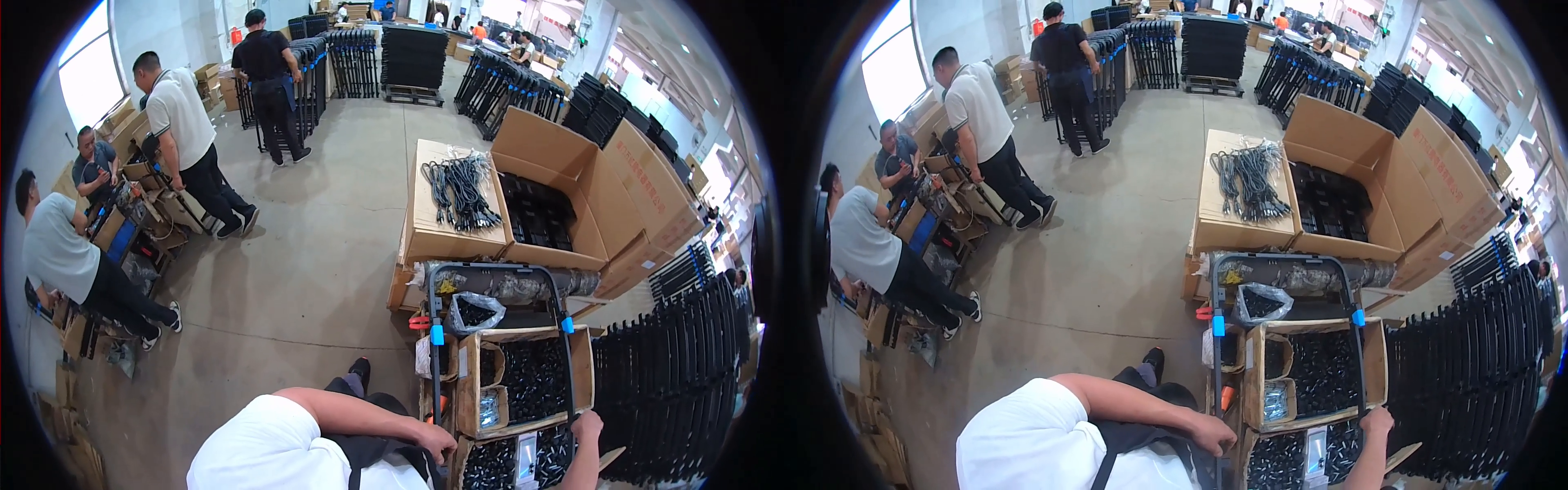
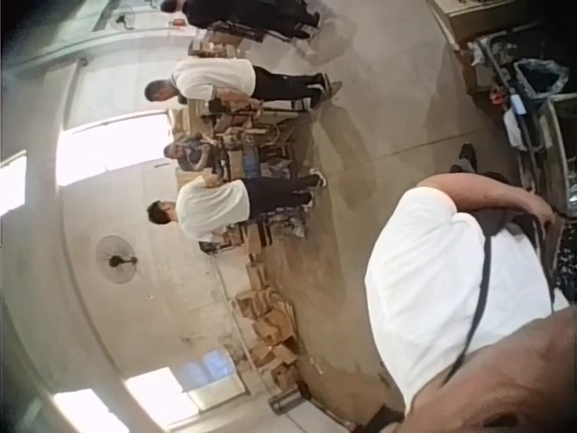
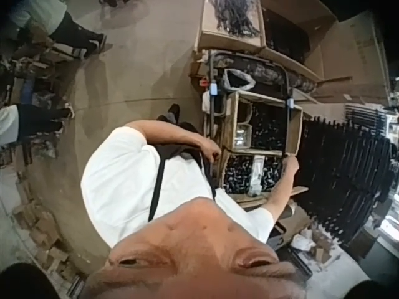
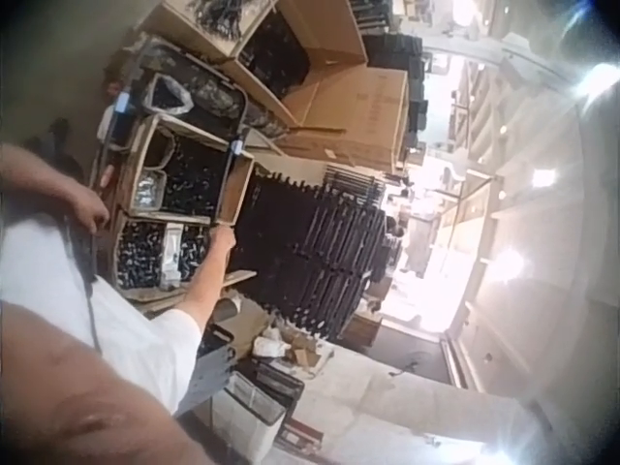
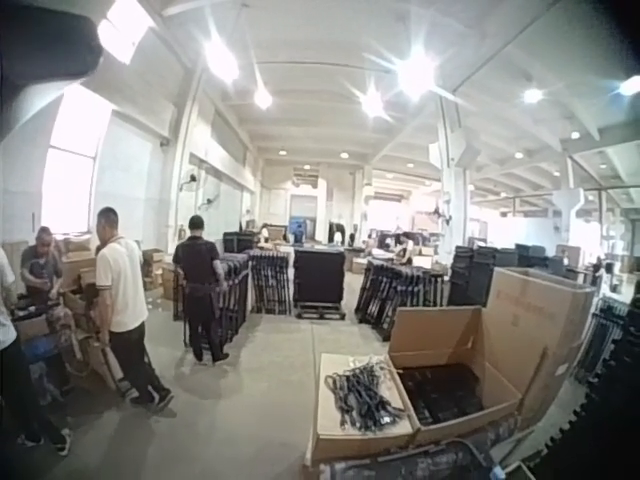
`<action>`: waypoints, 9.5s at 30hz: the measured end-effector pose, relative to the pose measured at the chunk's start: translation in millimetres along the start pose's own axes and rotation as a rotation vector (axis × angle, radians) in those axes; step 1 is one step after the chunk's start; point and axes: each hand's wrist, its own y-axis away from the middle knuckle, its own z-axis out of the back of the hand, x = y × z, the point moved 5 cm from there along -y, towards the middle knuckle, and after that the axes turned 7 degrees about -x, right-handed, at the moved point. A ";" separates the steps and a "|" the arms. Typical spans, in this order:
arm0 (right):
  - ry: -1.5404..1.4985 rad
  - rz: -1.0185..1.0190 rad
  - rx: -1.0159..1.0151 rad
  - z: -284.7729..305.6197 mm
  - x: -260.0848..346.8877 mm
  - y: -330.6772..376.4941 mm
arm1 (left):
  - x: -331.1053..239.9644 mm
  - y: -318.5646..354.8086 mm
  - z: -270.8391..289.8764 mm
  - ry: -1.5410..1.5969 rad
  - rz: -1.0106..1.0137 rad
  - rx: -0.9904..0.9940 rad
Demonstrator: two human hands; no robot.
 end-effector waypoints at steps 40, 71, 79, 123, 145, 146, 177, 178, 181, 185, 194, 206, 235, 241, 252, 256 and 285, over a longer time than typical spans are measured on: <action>-0.043 0.090 -0.280 -43.1 7.5 -3.6 | -6.3 -15.1 -2.9 -0.163 -0.074 0.022; -0.602 0.329 0.281 123.6 240.6 381.1 | 38.1 35.2 87.5 -0.557 -0.430 -0.687; -0.267 0.193 0.075 99.0 261.4 374.4 | 103.6 46.4 102.4 -0.643 -0.513 -0.681; 0.120 -0.066 0.649 73.6 269.8 394.1 | 467.5 295.6 148.8 0.175 0.892 -0.667; 0.200 0.229 0.380 54.1 254.5 385.8 | 498.1 355.0 60.1 0.303 1.077 -0.660; 0.187 0.227 0.584 37.6 241.8 391.1 | 496.1 356.0 58.8 0.292 1.077 -0.658; -0.295 -0.143 0.109 68.3 296.9 373.9 | 481.8 292.3 147.3 0.111 0.955 -0.654; -0.333 -0.137 0.049 68.7 300.7 372.9 | 482.8 292.4 158.0 0.147 0.940 -0.719; -0.346 -0.269 0.040 64.9 289.0 381.3 | 435.5 254.3 211.1 0.272 0.820 -0.956; -0.329 -0.317 0.053 49.2 283.2 378.2 | 369.5 211.6 347.9 0.479 0.530 -1.358; -0.306 -0.264 0.201 53.7 285.4 357.8 | 263.7 136.1 600.4 0.137 0.479 -1.580; -0.593 -0.250 0.336 114.5 244.7 252.1 | 268.4 72.4 672.7 0.110 0.960 -1.341; -1.337 0.263 0.299 223.9 470.7 80.5 | 130.9 181.0 445.8 0.808 -0.112 -1.133; -1.946 0.215 0.703 235.6 588.7 103.4 | 128.6 255.4 358.6 0.320 -0.080 -0.895; -2.010 0.516 0.532 311.6 736.2 167.8 | 204.8 350.8 322.8 0.729 0.004 -0.891; -2.044 0.400 0.406 310.7 759.1 159.1 | 212.8 367.9 335.4 0.895 0.047 -0.870; -2.317 -0.312 0.134 309.7 665.6 2.6 | 178.2 421.8 320.5 0.368 0.009 -0.910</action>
